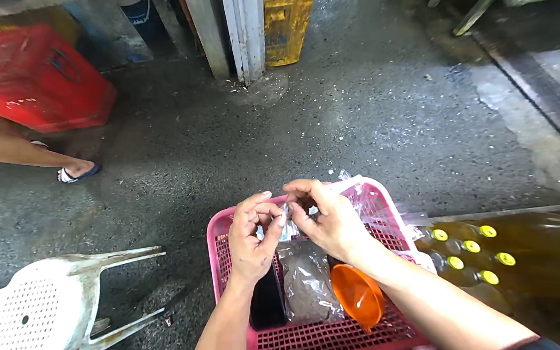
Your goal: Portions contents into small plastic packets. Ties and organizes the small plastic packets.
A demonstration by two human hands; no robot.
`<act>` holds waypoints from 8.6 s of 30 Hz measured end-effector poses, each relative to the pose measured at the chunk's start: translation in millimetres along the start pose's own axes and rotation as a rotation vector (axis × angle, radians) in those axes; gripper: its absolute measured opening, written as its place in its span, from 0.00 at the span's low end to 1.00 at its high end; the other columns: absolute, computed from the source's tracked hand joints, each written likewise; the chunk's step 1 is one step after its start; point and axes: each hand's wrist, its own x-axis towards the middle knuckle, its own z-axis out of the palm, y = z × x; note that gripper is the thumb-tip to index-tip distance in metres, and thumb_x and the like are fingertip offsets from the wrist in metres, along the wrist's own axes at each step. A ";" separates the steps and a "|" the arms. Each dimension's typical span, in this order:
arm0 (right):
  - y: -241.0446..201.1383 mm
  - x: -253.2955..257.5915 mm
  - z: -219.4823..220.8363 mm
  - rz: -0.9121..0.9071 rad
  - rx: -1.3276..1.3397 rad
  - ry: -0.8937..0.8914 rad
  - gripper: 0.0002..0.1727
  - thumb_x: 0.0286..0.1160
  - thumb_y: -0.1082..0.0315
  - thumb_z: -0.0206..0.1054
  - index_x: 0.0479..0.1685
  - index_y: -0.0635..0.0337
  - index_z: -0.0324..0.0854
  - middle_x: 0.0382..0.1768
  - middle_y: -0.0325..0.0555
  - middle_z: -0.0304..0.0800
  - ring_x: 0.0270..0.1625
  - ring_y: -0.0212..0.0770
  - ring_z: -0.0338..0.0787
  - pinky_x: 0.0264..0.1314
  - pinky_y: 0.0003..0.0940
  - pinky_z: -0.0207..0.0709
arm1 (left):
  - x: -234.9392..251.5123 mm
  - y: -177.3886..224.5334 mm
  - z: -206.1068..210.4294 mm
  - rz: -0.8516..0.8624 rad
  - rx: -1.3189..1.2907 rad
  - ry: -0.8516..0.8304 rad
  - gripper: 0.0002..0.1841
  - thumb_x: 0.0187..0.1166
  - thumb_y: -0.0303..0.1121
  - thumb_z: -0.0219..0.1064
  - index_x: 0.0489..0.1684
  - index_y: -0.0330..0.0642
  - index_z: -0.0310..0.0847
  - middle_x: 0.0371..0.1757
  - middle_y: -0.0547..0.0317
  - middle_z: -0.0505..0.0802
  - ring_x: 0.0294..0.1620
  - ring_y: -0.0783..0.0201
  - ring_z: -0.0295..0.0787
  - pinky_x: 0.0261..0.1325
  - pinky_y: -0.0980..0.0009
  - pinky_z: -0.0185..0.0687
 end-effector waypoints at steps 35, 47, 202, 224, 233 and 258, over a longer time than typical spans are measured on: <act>-7.4 2.0 3.6 0.660 0.911 -0.348 0.14 0.89 0.67 0.53 0.47 0.60 0.86 0.32 0.36 0.88 0.23 0.23 0.78 0.24 0.16 0.71 | 4.7 -2.6 -9.7 -0.127 -0.241 0.115 0.26 0.79 0.24 0.68 0.75 0.47 0.66 0.42 0.63 0.93 0.36 0.69 0.92 0.43 0.72 0.91; -5.4 2.8 4.4 0.630 0.947 -0.389 0.17 0.91 0.66 0.50 0.44 0.59 0.86 0.29 0.34 0.86 0.23 0.22 0.77 0.23 0.16 0.69 | 7.0 -4.0 -14.0 -0.115 -0.254 0.203 0.23 0.79 0.24 0.68 0.72 0.49 0.70 0.41 0.63 0.93 0.33 0.73 0.89 0.39 0.76 0.87; 75.1 -99.2 -119.7 0.935 -0.272 -0.232 0.41 0.78 0.37 0.66 0.88 0.44 0.62 0.51 0.54 0.92 0.50 0.55 0.93 0.52 0.67 0.82 | -34.0 39.8 -67.4 -0.768 0.727 0.109 0.26 0.82 0.45 0.66 0.78 0.51 0.71 0.54 0.64 0.92 0.49 0.73 0.92 0.51 0.69 0.91; 53.1 -17.2 -202.4 0.430 -0.305 -0.078 0.42 0.82 0.46 0.66 0.92 0.49 0.54 0.68 0.43 0.87 0.61 0.35 0.91 0.65 0.34 0.85 | 49.7 -35.9 17.4 -0.279 0.939 -1.064 0.10 0.77 0.43 0.75 0.46 0.48 0.92 0.46 0.57 0.95 0.48 0.55 0.93 0.52 0.48 0.88; -40.0 34.3 -113.0 -0.127 0.088 -0.314 0.45 0.72 0.50 0.74 0.85 0.64 0.62 0.55 0.33 0.92 0.53 0.28 0.91 0.56 0.27 0.90 | 39.1 -16.7 -14.2 -0.316 0.924 -0.905 0.07 0.78 0.39 0.74 0.37 0.47 0.92 0.34 0.58 0.94 0.38 0.56 0.92 0.44 0.48 0.87; 34.8 12.9 -43.2 0.249 0.114 -0.432 0.20 0.71 0.61 0.78 0.63 0.45 0.85 0.34 0.28 0.87 0.25 0.22 0.82 0.27 0.21 0.82 | 51.3 -18.1 -30.1 -0.205 0.217 -0.522 0.08 0.74 0.27 0.74 0.47 0.37 0.90 0.37 0.63 0.94 0.27 0.77 0.86 0.32 0.81 0.86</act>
